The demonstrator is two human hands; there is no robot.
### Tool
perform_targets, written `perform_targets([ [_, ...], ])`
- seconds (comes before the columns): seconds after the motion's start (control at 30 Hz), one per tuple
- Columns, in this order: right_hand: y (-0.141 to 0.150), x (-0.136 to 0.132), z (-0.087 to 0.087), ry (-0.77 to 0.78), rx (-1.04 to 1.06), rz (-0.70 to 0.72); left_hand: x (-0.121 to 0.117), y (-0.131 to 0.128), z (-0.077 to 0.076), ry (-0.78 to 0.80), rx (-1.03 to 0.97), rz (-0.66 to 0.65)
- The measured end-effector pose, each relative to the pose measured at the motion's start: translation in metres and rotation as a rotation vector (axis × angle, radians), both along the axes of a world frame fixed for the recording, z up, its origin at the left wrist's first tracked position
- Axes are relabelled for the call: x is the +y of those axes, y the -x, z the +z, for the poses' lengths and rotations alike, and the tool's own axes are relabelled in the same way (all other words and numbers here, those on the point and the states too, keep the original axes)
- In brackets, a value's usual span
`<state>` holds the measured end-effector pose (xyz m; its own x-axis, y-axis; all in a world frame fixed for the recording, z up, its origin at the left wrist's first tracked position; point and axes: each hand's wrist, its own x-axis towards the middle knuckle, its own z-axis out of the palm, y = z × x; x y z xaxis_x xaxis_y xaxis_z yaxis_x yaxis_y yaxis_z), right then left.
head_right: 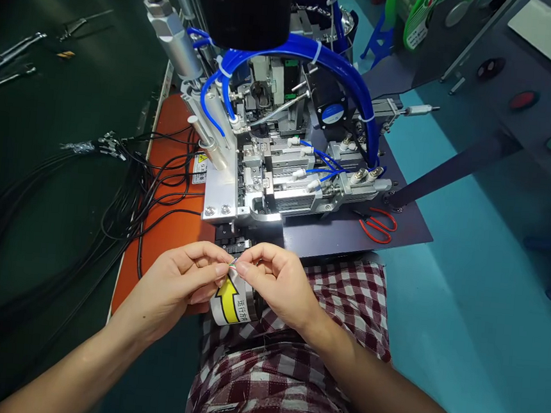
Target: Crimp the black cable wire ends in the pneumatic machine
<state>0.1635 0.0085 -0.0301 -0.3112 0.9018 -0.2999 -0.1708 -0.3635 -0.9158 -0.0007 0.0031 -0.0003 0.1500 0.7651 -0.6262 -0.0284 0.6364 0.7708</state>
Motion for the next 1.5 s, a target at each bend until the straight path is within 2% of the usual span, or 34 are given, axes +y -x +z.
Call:
perform_targets([
  [0.27, 0.0, 0.001, 0.001, 0.055, -0.024, -0.002, 0.001, 0.0, 0.001, -0.005, -0.07, -0.007],
  [0.57, 0.0, 0.005, 0.008, 0.038, -0.122, 0.031, 0.0, 0.001, -0.002, -0.015, -0.096, -0.026],
  [0.73, 0.001, 0.006, 0.006, 0.08, -0.047, 0.047, -0.001, 0.003, -0.004, -0.03, -0.128, -0.029],
  [0.9, -0.002, 0.004, 0.001, 0.146, 0.078, 0.128, -0.001, 0.002, -0.004, -0.048, -0.15, -0.026],
  [0.97, -0.003, 0.005, 0.001, 0.075, 0.04, 0.142, -0.001, 0.002, -0.004, -0.053, -0.165, -0.034],
  [1.07, -0.004, 0.009, 0.0, -0.142, -0.061, 0.146, 0.0, 0.003, -0.003, -0.042, -0.202, -0.072],
  [1.23, -0.01, 0.018, -0.006, -0.435, -0.078, 0.24, 0.004, 0.009, -0.002, 0.042, -0.229, -0.231],
  [1.4, -0.017, 0.024, -0.005, -0.515, -0.062, 0.37, 0.004, 0.01, -0.003, 0.055, -0.17, -0.286],
  [1.5, -0.017, 0.023, -0.001, -0.436, -0.094, 0.394, 0.002, 0.007, -0.003, 0.048, -0.126, -0.226],
])
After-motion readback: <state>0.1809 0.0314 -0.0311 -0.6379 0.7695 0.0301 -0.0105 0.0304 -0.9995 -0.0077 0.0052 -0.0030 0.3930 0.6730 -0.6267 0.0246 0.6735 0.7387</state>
